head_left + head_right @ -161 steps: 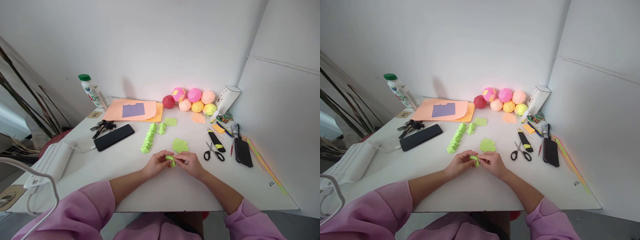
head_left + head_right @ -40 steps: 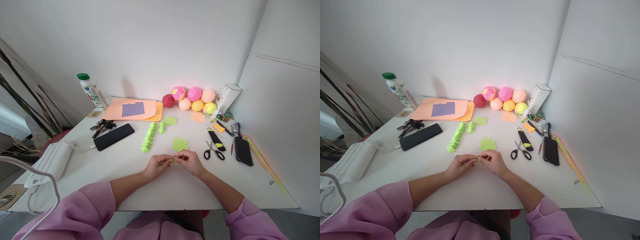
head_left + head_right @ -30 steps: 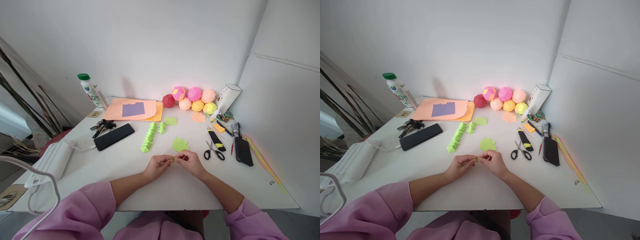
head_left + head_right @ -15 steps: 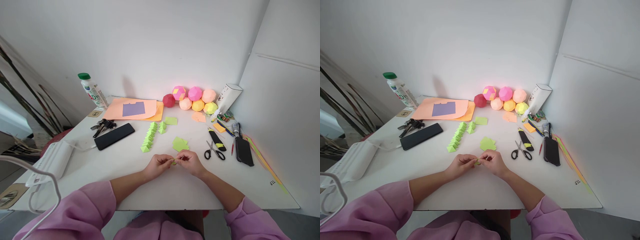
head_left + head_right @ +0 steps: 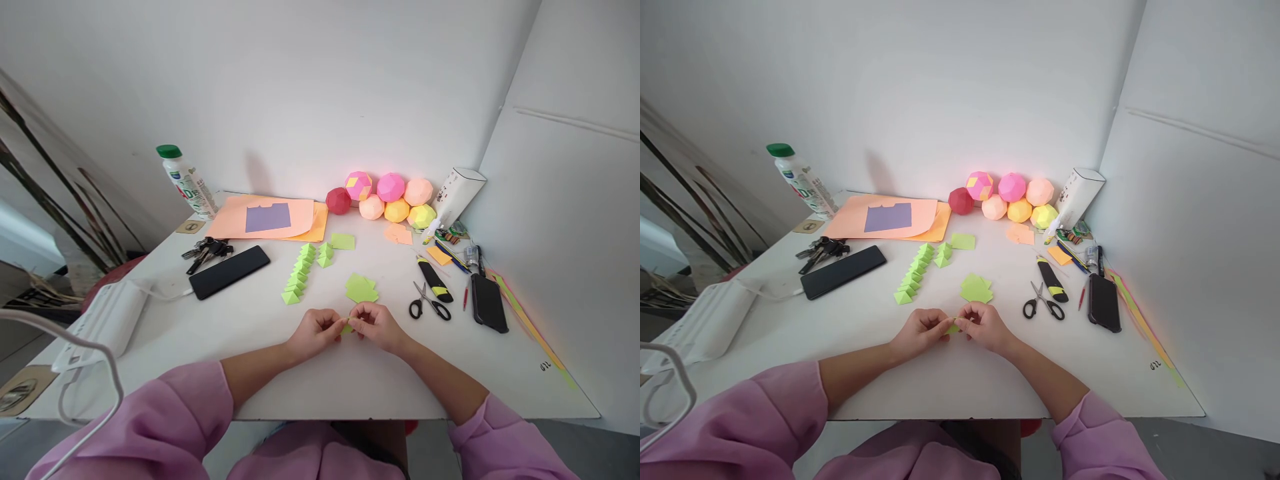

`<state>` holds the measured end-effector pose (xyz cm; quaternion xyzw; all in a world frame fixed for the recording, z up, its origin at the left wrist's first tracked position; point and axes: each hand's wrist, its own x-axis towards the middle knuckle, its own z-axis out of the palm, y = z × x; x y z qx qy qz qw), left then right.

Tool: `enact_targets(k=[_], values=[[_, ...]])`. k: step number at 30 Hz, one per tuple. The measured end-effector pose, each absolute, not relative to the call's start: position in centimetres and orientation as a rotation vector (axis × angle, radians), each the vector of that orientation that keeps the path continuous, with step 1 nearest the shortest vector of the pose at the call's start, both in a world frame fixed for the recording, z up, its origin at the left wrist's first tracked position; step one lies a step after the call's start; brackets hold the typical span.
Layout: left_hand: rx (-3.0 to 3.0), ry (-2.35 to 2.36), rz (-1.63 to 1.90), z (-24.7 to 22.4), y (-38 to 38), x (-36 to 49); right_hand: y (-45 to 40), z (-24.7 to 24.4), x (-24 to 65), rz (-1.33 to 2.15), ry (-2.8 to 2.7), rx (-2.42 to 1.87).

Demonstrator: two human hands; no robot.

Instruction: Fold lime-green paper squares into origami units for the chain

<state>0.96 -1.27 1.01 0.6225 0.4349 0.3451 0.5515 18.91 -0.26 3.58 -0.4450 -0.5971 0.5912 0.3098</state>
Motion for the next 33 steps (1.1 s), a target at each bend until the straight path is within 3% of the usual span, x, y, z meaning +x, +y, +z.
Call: enact_targets(k=[8, 16, 19, 33], values=[[1.525, 1.108, 0.807, 0.9, -1.2, 0.9, 0.0, 3.2, 19.3, 1.494, -1.573, -1.136], [1.416, 0.877, 0.840, 1.8, -0.8, 0.7, -0.2, 3.3, 19.5, 0.547, -1.923, -0.777], [1.346, 0.879, 0.828, 2.1, -0.6, 0.7, -0.2, 3.0, 19.4, 0.364, -2.089, -0.648], [1.199, 0.854, 0.824, 1.8, -0.3, 0.7, 0.0, 2.4, 19.6, 0.315, -2.272, -0.559]])
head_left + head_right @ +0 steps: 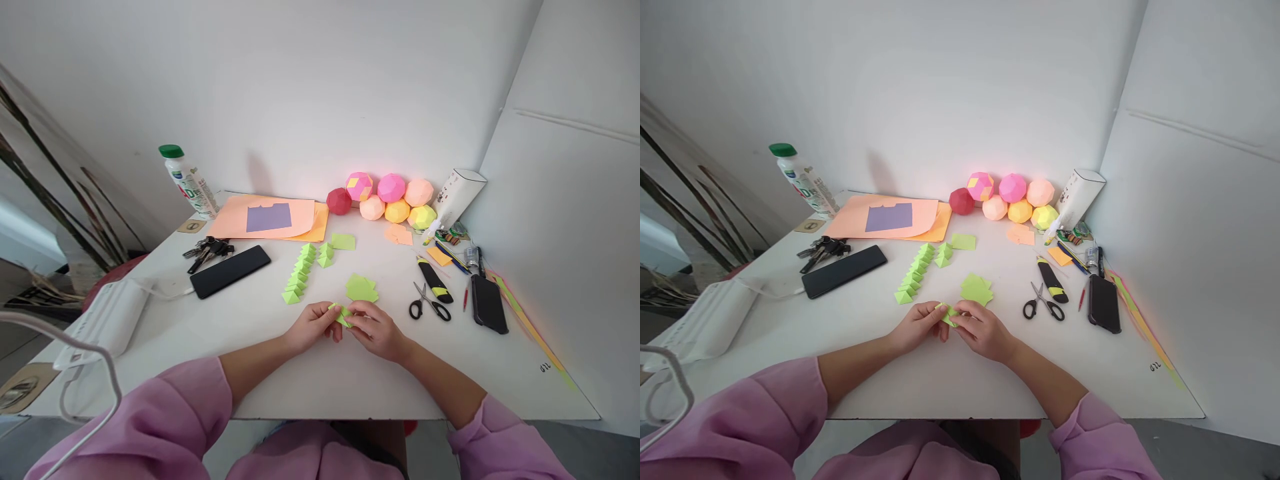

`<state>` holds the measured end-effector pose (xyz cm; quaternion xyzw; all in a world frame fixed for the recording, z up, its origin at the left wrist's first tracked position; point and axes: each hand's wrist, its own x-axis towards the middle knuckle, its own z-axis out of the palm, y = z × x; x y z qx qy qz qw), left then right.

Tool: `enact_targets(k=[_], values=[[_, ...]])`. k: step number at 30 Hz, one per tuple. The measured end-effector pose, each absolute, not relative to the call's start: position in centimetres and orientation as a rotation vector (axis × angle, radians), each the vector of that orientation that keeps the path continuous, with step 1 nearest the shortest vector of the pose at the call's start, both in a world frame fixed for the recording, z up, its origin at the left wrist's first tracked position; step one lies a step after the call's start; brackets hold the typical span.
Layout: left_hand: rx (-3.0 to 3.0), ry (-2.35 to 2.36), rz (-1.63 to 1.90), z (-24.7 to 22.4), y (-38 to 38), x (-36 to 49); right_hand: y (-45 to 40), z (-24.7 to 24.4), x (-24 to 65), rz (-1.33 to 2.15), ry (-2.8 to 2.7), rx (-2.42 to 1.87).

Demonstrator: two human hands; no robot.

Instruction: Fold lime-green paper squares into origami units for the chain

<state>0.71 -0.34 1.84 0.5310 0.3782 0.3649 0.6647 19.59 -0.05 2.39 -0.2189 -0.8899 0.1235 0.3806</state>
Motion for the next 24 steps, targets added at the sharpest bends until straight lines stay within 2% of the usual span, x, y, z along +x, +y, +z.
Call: enact_targets(k=[17, 24], values=[[1.216, 0.813, 0.778, 1.52, -0.24, 0.67, -0.11, 2.65, 19.26, 0.039, -2.342, -0.569], [1.242, 0.897, 0.801, 1.45, -0.40, 1.06, -0.10, 2.53, 19.32, 0.118, -2.404, -0.676]])
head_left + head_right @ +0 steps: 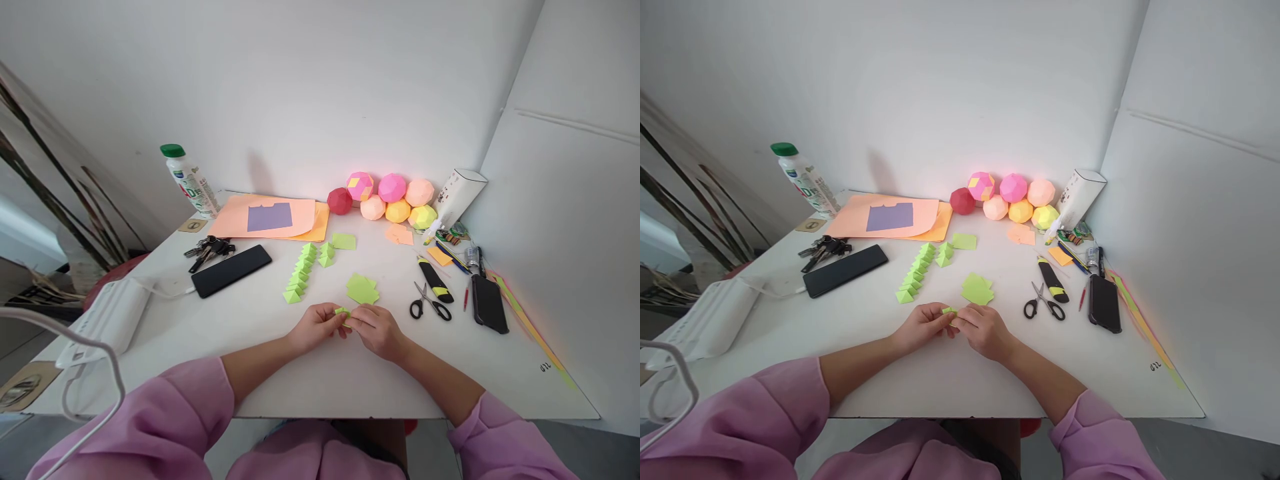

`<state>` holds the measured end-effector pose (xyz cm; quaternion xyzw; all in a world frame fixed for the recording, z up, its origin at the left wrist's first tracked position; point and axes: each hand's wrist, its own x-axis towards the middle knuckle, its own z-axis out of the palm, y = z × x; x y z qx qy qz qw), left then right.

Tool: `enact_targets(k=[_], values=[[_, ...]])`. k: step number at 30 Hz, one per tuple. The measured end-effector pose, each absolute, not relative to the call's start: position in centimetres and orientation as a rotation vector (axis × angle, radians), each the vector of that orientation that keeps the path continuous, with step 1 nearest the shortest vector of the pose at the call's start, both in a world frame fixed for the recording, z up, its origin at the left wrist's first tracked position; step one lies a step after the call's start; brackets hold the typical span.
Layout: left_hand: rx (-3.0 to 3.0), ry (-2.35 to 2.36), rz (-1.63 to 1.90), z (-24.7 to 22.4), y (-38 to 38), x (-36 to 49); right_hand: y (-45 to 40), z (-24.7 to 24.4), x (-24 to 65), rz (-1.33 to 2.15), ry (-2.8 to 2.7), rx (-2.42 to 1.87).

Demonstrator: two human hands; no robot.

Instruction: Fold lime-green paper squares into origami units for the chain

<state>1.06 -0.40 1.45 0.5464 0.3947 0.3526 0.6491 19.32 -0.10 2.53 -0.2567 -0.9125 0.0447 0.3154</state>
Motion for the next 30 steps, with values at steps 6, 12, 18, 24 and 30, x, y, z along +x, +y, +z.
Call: enact_targets(k=[6, 12, 18, 24, 30], values=[[1.305, 0.938, 0.827, 1.1, -0.6, 1.2, -0.3, 2.9, 19.0, 0.511, -2.197, -0.845], [1.448, 0.893, 0.768, 0.7, -0.6, 0.9, -0.4, 3.4, 18.7, 0.916, -1.893, -1.157], [1.419, 0.791, 0.740, 1.8, -0.9, 0.8, -0.4, 3.3, 18.7, 1.293, -1.633, -1.204], [1.458, 0.811, 0.717, 1.5, -0.9, 0.9, -0.3, 3.6, 18.8, 1.346, -1.607, -1.195], [1.461, 0.774, 0.713, 1.2, -0.9, 0.6, -0.4, 3.7, 18.9, 1.297, -1.642, -1.099]])
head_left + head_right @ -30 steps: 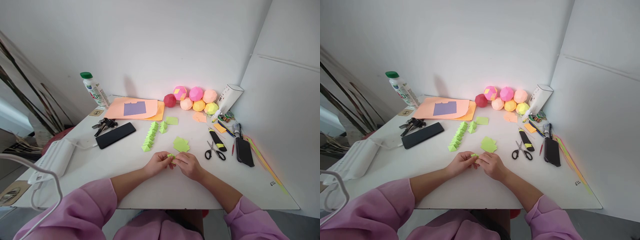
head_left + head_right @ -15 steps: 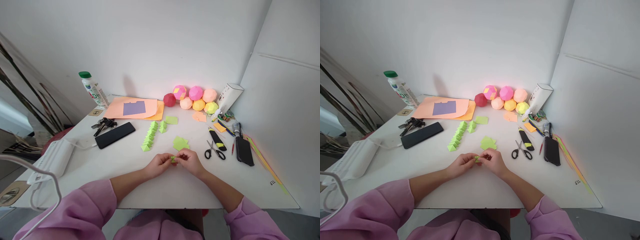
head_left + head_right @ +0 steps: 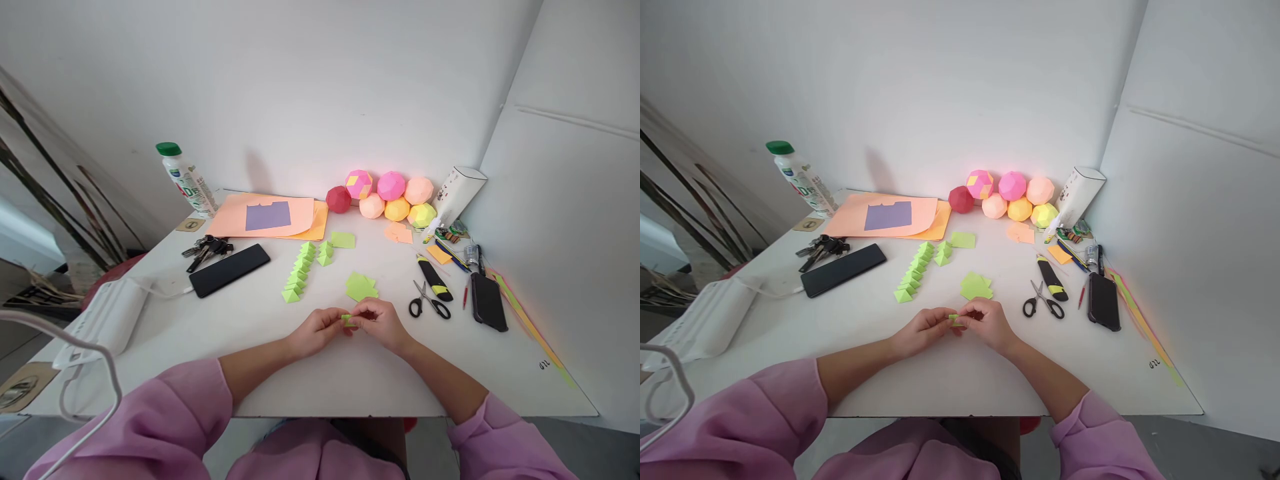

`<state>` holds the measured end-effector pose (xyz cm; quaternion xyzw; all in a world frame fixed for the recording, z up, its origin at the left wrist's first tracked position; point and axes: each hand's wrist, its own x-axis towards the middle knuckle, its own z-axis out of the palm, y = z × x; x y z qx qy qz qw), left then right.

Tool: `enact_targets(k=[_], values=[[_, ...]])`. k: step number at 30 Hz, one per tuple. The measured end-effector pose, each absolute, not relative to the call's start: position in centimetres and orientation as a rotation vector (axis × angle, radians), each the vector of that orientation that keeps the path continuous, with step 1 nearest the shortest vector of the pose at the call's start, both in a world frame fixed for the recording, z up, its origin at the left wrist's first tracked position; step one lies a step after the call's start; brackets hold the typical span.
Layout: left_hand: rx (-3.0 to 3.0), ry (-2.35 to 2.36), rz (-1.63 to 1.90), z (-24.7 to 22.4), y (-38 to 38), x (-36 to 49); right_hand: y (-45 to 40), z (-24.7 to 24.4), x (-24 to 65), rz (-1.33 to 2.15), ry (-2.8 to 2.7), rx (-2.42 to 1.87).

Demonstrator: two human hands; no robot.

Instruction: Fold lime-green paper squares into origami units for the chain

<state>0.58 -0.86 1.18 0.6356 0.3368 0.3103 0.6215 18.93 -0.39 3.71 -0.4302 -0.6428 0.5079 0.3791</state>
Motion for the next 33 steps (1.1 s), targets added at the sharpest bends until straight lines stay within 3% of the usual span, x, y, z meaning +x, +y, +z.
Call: enact_targets(k=[8, 16, 33], values=[[1.583, 0.793, 0.736, 0.6, -0.9, 0.8, 0.0, 2.9, 19.2, 1.524, -1.514, -1.155], [1.757, 0.690, 0.866, -0.4, -0.8, 0.7, 0.1, 3.2, 19.2, 1.526, -1.575, -1.305], [1.424, 0.879, 0.695, 1.6, -0.9, 1.1, 0.0, 3.1, 18.9, 1.648, -1.440, -1.163]])
